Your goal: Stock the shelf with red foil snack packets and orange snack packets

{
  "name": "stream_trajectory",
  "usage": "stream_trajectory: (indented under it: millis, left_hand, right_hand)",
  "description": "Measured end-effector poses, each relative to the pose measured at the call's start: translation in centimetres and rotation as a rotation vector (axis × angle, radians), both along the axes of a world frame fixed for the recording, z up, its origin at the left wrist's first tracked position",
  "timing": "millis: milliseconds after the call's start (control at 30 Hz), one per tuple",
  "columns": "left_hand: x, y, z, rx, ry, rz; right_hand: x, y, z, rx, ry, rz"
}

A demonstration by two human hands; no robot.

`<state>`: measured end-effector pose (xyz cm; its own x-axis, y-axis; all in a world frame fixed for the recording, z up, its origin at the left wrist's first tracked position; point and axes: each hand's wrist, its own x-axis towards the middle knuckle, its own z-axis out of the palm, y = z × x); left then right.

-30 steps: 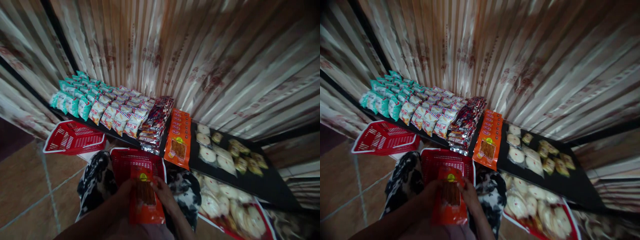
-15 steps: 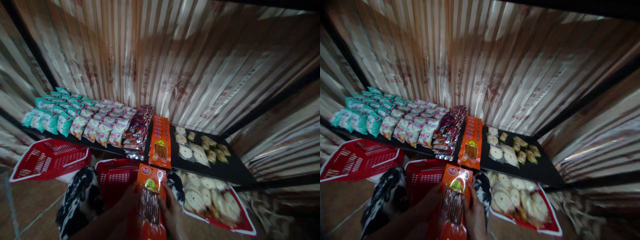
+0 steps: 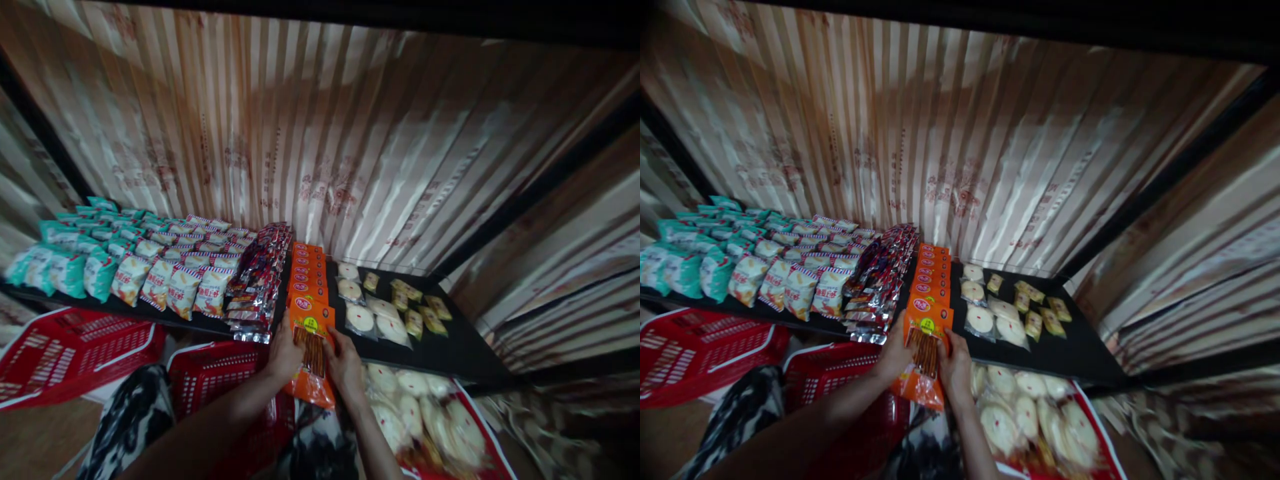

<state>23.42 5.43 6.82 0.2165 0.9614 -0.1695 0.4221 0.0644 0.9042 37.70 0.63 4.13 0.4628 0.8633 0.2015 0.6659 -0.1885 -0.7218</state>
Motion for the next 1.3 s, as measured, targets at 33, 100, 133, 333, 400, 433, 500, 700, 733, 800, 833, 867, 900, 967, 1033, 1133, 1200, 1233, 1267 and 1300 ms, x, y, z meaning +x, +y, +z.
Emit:
stream_trajectory:
  millis: [33, 100, 133, 333, 400, 433, 500, 700, 733, 800, 833, 867, 900, 967, 1033, 1133, 1200, 1233, 1267, 1300]
  left_hand:
    - [0.4, 0.6, 0.2, 0.006, 0.055, -0.011]
    - [1.1, 1.5, 0.5, 0.007, 0.157, -0.038]
    - [1.4, 1.9, 0.6, 0.008, 0.198, -0.052]
    - [2.4, 2.9, 1.0, -0.013, 0.359, -0.083]
    - [2.7, 3.0, 0.8, 0.012, 0.395, -0.079]
    - [2.8, 3.0, 0.6, 0.029, 0.416, -0.076]
    - [3.0, 3.1, 0.3, 0.048, 0.462, -0.071]
    - [3.3, 2.8, -0.1, 0.106, 0.601, -0.061]
    - [3.3, 2.6, -0.1, 0.131, 0.621, -0.056]
    - [3.4, 2.3, -0.2, 0.188, 0.648, -0.043]
    - [3.5, 2.2, -0.3, 0.217, 0.656, -0.037]
    - [3.5, 2.1, -0.4, 0.249, 0.657, -0.033]
    - [3.6, 2.0, -0.6, 0.287, 0.652, -0.034]
    - [3.9, 1.9, -1.1, 0.367, 0.629, -0.050]
    - [4.5, 2.2, -1.5, 0.427, 0.607, -0.082]
    - [5.6, 3.1, -2.2, 0.487, 0.595, -0.129]
    - [6.3, 3.9, -2.7, 0.528, 0.595, -0.140]
    - [6.5, 4.2, -3.0, 0.546, 0.601, -0.139]
    - [6.7, 4.6, -3.4, 0.562, 0.613, -0.135]
    - [6.8, 4.9, -3.7, 0.579, 0.629, -0.131]
  right_hand:
    - [0.3, 0.8, -0.1, 0.001, -0.016, 0.004]
    - [0.8, 2.1, -0.3, 0.000, -0.040, 0.013]
    - [1.1, 2.6, -0.4, -0.004, -0.051, 0.018]
    - [1.9, 4.5, -1.5, -0.051, -0.100, 0.048]
    - [2.0, 4.7, -1.9, -0.038, -0.111, 0.041]
    - [2.0, 4.8, -2.1, -0.021, -0.116, 0.036]
    - [2.1, 4.9, -2.5, 0.013, -0.124, 0.029]
    - [2.0, 4.9, -3.0, 0.004, -0.151, 0.017]
    - [2.0, 4.9, -3.0, 0.001, -0.153, 0.016]
    - [1.9, 4.9, -2.9, -0.008, -0.153, 0.017]
    - [1.9, 4.9, -2.8, -0.014, -0.152, 0.020]
    - [1.9, 4.9, -2.8, -0.022, -0.151, 0.021]
    - [1.9, 4.9, -2.7, -0.030, -0.151, 0.022]
    - [1.9, 4.9, -2.6, -0.041, -0.149, 0.021]
    - [1.9, 4.9, -2.5, -0.048, -0.147, 0.019]
    - [1.7, 4.9, -2.3, -0.057, -0.150, 0.011]
    - [1.6, 4.9, -2.3, -0.063, -0.154, 0.004]
    - [1.5, 4.9, -2.3, -0.065, -0.156, -0.001]
    - [1.5, 4.8, -2.3, -0.066, -0.161, -0.006]
    - [1.5, 4.8, -2.3, -0.068, -0.175, -0.012]
